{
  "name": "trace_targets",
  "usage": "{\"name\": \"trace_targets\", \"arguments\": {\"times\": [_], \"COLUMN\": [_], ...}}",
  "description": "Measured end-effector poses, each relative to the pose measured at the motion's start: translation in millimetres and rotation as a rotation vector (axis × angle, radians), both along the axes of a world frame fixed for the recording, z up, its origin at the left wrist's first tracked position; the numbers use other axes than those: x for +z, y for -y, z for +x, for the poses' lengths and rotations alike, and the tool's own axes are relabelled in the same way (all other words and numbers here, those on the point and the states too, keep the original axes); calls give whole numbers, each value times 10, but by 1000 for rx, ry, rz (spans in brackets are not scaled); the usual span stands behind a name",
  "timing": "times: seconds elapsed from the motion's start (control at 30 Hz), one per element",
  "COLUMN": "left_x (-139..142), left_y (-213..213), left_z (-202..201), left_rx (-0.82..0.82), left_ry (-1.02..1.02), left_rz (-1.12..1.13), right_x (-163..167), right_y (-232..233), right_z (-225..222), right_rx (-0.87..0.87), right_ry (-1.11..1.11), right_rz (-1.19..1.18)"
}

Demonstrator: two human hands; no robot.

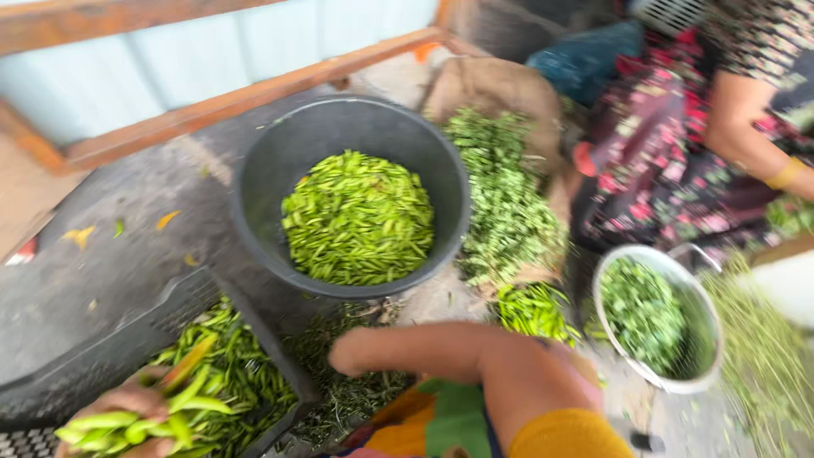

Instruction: The person sits on the ground and removes stems from green chilies by hand, placing the de-stemmed chilies into a black basin and discarding the stems onto the floor. Another person nearby is also processing green leafy vegetables.

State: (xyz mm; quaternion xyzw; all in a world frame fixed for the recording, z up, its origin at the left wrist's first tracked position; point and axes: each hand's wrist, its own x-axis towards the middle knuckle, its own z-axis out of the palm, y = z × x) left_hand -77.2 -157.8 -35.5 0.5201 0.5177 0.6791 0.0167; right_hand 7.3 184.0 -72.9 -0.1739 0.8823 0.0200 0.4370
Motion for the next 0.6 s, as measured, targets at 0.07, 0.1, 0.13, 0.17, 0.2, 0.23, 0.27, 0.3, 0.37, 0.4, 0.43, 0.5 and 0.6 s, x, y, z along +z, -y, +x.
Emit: {"name": "trace_targets", "arguments": {"times": [0.07,0.1,0.13,0.17,0.2,0.23,0.27,0.3,0.37,0.4,0.43,0.5,0.6], "left_x": [-169,-217,-247,-251,-263,-288,-302,-327,-343,-354,-364,-383,-411], "left_y": [14,3,1,-37,-72,-103,-171,-209,-301,-354,-408,-520,-565], "left_z": [-161,-235,-274,-304,-339,-372,-393,-395,-382,-354,-320,-212,-10], "left_rx": [-42,-69,-91,-114,-137,-161,-181,-197,-231,-247,-270,-300,-189], "left_ry": [-41,-48,-48,-37,-35,-36,-36,-28,-26,-19,-13,-14,-51], "left_rz": [16,15,11,10,1,-5,-18,-34,-68,-89,-109,-144,-232], "right_x": [480,753,1026,1291,1528,1737,1913,2040,2180,2186,2136,1956,1622], "right_y": [-49,-170,-289,-430,-515,-584,-650,-688,-668,-610,-504,-201,87], "right_z": [-105,-160,-210,-224,-232,-220,-184,-117,-20,15,71,77,-6], "right_rx": [92,148,164,18,3,-10,-9,-3,-132,-173,-215,-249,-138], "right_ry": [-36,-124,-272,-314,-595,-876,-1006,-1133,-908,-824,-726,-543,-414], "right_rz": [-10,-52,-65,-24,63,154,169,181,-287,-582,-877,-1176,-1197]}}
